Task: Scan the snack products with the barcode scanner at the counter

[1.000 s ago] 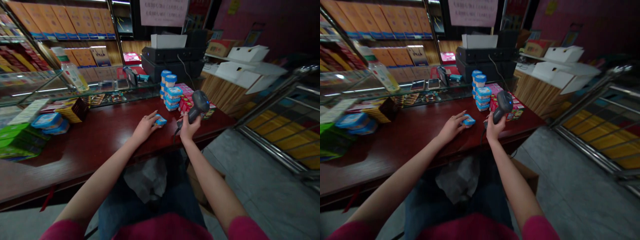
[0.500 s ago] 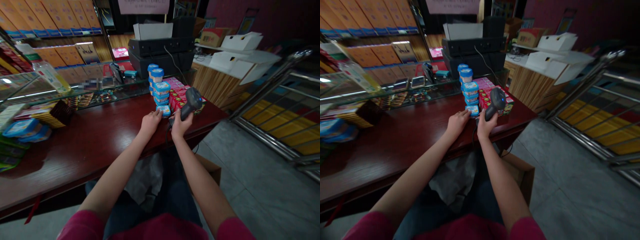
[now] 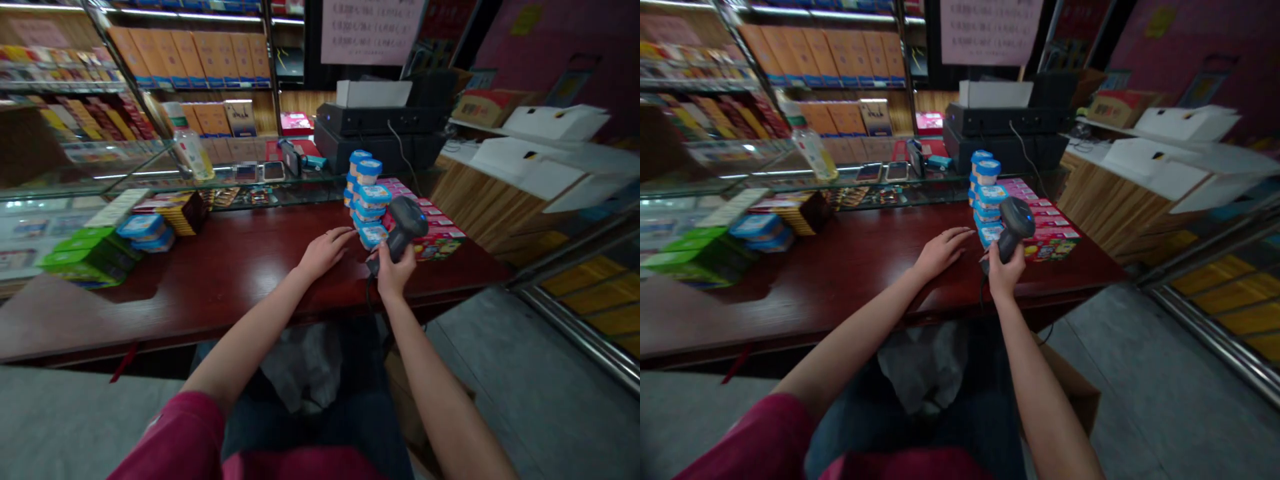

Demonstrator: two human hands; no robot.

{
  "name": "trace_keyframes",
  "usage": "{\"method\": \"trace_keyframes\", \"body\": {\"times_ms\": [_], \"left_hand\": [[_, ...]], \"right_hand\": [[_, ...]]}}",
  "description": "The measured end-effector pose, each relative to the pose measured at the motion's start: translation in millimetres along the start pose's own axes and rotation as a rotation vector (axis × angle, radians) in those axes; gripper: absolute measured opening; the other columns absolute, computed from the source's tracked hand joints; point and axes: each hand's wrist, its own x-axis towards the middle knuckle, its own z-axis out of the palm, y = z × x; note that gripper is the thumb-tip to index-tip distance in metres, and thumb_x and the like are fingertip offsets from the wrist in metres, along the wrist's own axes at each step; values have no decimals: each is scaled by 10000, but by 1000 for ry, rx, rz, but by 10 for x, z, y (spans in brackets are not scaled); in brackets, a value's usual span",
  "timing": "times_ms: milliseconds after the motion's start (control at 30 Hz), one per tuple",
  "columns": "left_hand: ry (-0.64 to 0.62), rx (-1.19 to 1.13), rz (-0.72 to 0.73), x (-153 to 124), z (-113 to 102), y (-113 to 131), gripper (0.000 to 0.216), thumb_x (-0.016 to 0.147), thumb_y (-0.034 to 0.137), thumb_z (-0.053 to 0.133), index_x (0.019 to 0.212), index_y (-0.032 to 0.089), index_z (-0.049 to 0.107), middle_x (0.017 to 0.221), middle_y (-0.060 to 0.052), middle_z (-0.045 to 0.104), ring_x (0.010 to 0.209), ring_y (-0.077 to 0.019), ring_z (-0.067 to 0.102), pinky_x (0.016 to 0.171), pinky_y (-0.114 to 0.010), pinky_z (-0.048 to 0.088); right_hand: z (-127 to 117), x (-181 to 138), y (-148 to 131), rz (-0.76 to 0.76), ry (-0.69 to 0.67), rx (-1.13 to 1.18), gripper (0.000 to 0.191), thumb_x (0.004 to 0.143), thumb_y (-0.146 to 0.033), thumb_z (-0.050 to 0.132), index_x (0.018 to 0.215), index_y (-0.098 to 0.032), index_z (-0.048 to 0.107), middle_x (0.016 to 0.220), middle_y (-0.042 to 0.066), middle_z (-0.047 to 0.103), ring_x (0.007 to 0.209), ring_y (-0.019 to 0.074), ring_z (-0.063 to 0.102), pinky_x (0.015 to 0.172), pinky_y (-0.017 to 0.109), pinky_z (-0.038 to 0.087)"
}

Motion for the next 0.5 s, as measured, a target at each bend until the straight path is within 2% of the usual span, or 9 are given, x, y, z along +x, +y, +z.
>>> {"method": "trace_keyframes", "body": {"times_ms": [67, 167, 233, 300, 400, 500], "left_hand": [[31, 68, -40, -241, -255, -234, 470, 1044, 210, 530, 1514, 231, 549, 1535, -101, 598, 1365, -237, 607, 1104, -385, 535], [116, 218, -193, -661, -718, -670, 431, 1042, 203, 507, 1460, 221, 612, 1497, -101, 637, 1351, -249, 617, 1130, -406, 510], [217, 325, -325, -982, -1061, -982, 457, 1026, 176, 500, 1466, 220, 616, 1524, -98, 620, 1404, -262, 579, 1196, -424, 456], [363, 419, -464, -1320, -1399, -1263, 514, 1006, 162, 507, 1512, 220, 578, 1599, -93, 551, 1516, -276, 470, 1282, -441, 356], [552, 510, -662, -1790, -1818, -1580, 635, 963, 170, 576, 1590, 190, 479, 1696, -119, 415, 1624, -297, 288, 1354, -472, 204], [626, 495, -788, -2107, -2041, -1791, 672, 925, 190, 650, 1574, 157, 481, 1713, -156, 373, 1649, -320, 207, 1364, -507, 157]], "right_hand": [[131, -72, -66, 39, -125, 89, 367, 806, -521, 776, 931, -234, 586, 661, 0, 643, 466, 180, 599, 505, 357, 555], [462, -236, -162, 154, -394, 249, 336, 812, -474, 800, 943, -233, 608, 653, -26, 644, 452, 151, 574, 466, 311, 523], [740, -368, -220, 239, -572, 314, 328, 817, -454, 811, 962, -226, 624, 692, -28, 676, 456, 135, 584, 460, 287, 521], [1026, -502, -268, 327, -714, 362, 335, 804, -451, 827, 938, -218, 627, 712, -22, 698, 453, 129, 600, 455, 274, 521], [1387, -681, -318, 445, -852, 425, 368, 763, -461, 852, 898, -207, 621, 723, -13, 708, 450, 128, 616, 448, 263, 513], [1570, -791, -343, 529, -956, 444, 385, 746, -466, 861, 908, -202, 632, 748, -9, 710, 456, 127, 625, 448, 260, 509]]}}
